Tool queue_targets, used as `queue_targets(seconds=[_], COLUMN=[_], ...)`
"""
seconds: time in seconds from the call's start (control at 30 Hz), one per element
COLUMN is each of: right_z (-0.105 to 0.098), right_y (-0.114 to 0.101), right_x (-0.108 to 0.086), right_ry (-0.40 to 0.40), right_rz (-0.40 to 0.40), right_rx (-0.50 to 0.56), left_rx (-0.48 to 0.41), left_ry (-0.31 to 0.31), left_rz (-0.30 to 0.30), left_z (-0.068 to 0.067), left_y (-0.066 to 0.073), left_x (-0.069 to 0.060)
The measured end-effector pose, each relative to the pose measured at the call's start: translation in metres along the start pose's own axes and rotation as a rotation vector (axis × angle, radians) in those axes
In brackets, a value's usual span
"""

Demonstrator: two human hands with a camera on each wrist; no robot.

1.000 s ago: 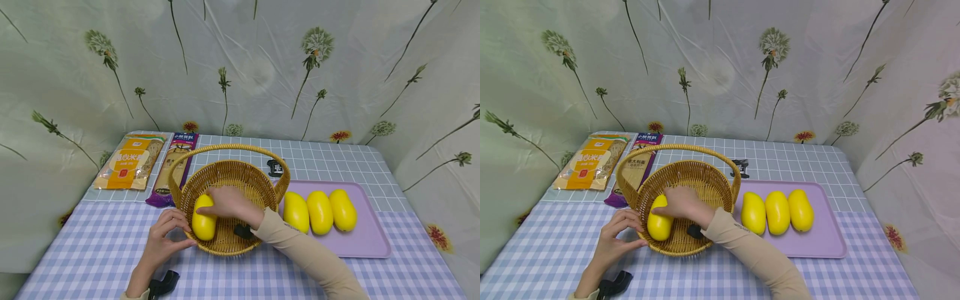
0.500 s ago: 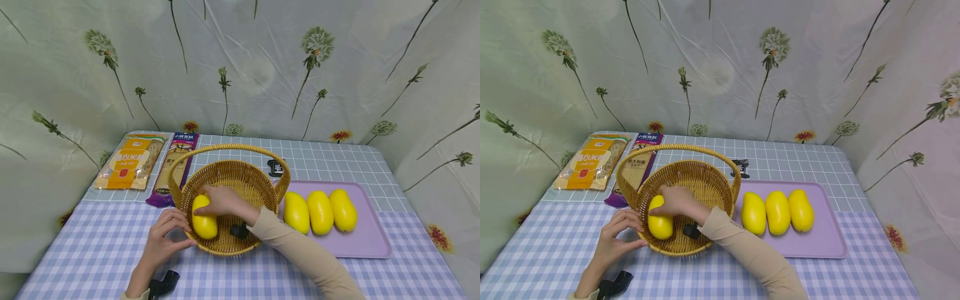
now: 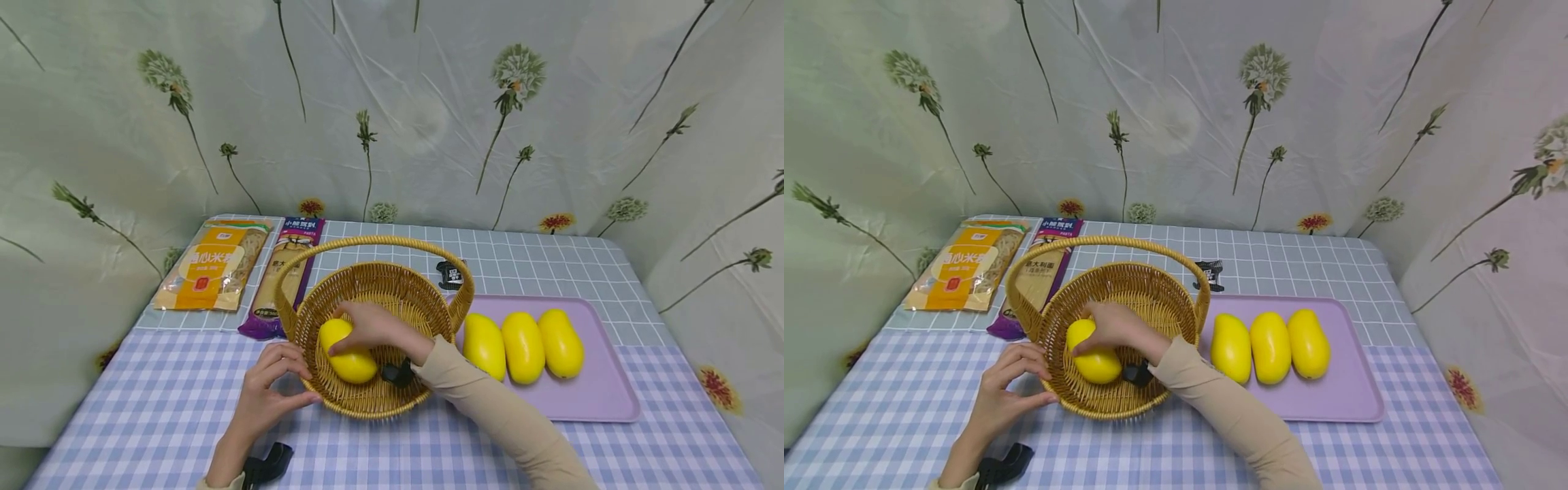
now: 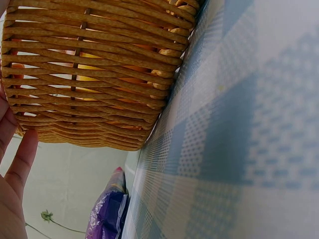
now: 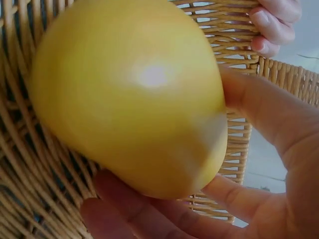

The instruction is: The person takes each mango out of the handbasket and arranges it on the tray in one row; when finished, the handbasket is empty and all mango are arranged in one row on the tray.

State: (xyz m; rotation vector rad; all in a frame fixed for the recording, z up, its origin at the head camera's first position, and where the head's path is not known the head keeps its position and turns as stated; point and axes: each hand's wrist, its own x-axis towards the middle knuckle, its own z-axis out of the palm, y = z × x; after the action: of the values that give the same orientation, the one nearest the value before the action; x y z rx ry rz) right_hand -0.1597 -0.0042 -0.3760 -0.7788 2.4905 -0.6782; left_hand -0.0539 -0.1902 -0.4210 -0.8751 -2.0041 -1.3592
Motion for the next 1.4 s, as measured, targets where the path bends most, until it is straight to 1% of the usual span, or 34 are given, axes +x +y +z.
queue_targets(seconds=[0.17,0.43,0.53,0.67,0.87,1.2,1.4], right_z=[-0.002,-0.004,-0.004,-0.004,-0.006,-0.01,-0.016], right_y=[0.004,0.004,0.005,0.006,0.007,0.01,0.012], right_x=[-0.005,-0.01,-0.011,-0.011,-0.01,-0.013,-0.018], right_ry=[-0.007,0.0,-0.003,-0.017,-0.036,-0.038,-0.004], right_rz=[0.008,0.042,0.045,0.036,0.002,-0.028,-0.074], right_rx=[0.004,-0.047,-0.049,-0.05,-0.046,0.05,0.105], left_rx=[-0.009,-0.012,-0.014,-0.014,-0.01,-0.007,0.004], left_ry=[0.0,0.0,-0.002,-0.003,0.004,0.0,0.001], left_rz=[0.005,0.009,0.008,0.01,0.009,-0.001,-0.004], left_z=[0.001,0.0,0.0,0.001,0.0,0.0,0.0], left_y=[0.0,-0.001,-0.001,-0.001,-0.001,0.0,0.0], left_x=[0.0,0.0,0.0,0.001,0.001,0.001,0.0])
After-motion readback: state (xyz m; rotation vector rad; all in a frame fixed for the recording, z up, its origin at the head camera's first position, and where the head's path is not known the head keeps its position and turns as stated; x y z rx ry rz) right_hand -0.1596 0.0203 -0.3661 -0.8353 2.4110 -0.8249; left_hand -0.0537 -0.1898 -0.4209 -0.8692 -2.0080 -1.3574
